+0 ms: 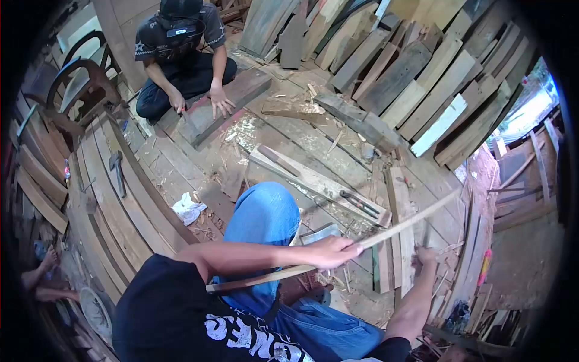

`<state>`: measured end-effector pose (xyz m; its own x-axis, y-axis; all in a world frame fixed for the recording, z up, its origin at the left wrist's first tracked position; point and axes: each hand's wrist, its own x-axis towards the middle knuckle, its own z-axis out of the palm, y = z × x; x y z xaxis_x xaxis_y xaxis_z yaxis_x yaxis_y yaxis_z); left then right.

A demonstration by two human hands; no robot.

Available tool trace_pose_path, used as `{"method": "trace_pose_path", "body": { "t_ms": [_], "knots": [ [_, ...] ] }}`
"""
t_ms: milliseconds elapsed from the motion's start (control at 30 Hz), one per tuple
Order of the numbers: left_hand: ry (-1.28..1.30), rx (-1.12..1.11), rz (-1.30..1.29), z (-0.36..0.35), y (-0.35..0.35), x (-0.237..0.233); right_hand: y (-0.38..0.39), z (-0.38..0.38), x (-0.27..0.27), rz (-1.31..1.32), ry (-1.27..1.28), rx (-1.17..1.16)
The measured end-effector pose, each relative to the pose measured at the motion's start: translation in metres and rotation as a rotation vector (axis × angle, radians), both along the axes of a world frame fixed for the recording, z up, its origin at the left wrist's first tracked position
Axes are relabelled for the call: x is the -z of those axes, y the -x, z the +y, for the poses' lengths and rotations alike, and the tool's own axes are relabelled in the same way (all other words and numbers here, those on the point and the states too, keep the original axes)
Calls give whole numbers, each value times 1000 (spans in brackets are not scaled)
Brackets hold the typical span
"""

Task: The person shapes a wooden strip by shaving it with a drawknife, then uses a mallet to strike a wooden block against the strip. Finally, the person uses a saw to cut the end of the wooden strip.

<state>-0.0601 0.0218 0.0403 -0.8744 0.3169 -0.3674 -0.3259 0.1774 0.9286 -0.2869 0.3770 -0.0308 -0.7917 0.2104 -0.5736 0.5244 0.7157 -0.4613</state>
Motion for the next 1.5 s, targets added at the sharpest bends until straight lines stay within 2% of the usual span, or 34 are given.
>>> {"method": "trace_pose_path", "body": {
  "t_ms": [33, 67, 100, 167, 267, 333, 400, 467, 533, 667, 733, 900, 967, 1267, 1433, 1500],
  "knots": [
    [12, -51, 83, -3, -1, 1, -3, 4, 10, -10, 2, 13],
    [6, -87, 68, -6, -3, 8, -8, 9, 17, -81, -104, -89],
    [-71, -131, -78, -11, -6, 0, -14, 15, 22, -154, -211, -184],
    [78, -221, 14, -15, -10, 11, -16, 13, 14, -91, -259, -164],
    [77, -278, 77, -16, -11, 16, 0, 26, 26, 131, -250, -125],
    [-4, -267, 13, -16, -11, 9, -1, 10, 5, 314, -155, -118],
    [-54, -254, -50, -15, -10, 5, 7, -9, -13, 347, -171, -29],
    [-65, -231, -60, -13, -10, 2, 11, -28, -29, 532, 87, 83],
    [-63, -243, -75, -11, -8, -1, 17, -46, -49, 702, 221, 116],
    [-41, -201, -98, -10, -6, -1, 28, -71, -74, 895, 154, 43],
    [-62, -202, -93, -10, -6, -3, 20, -92, -94, 1140, -34, -45],
    [-87, -222, -92, -10, -9, -2, 12, -108, -113, 1171, -162, -73],
    [-87, -219, -87, -11, -10, -4, 10, -107, -113, 1115, -345, -129],
    [-69, -198, -87, -10, -9, -8, 8, -100, -115, 1017, -399, -67],
    [-54, -209, -66, -10, -10, -4, 12, -95, -108, 1123, -439, -101],
    [16, -197, 75, -9, -10, 6, 14, -96, -107, 1142, -475, -128]
  ]
}}
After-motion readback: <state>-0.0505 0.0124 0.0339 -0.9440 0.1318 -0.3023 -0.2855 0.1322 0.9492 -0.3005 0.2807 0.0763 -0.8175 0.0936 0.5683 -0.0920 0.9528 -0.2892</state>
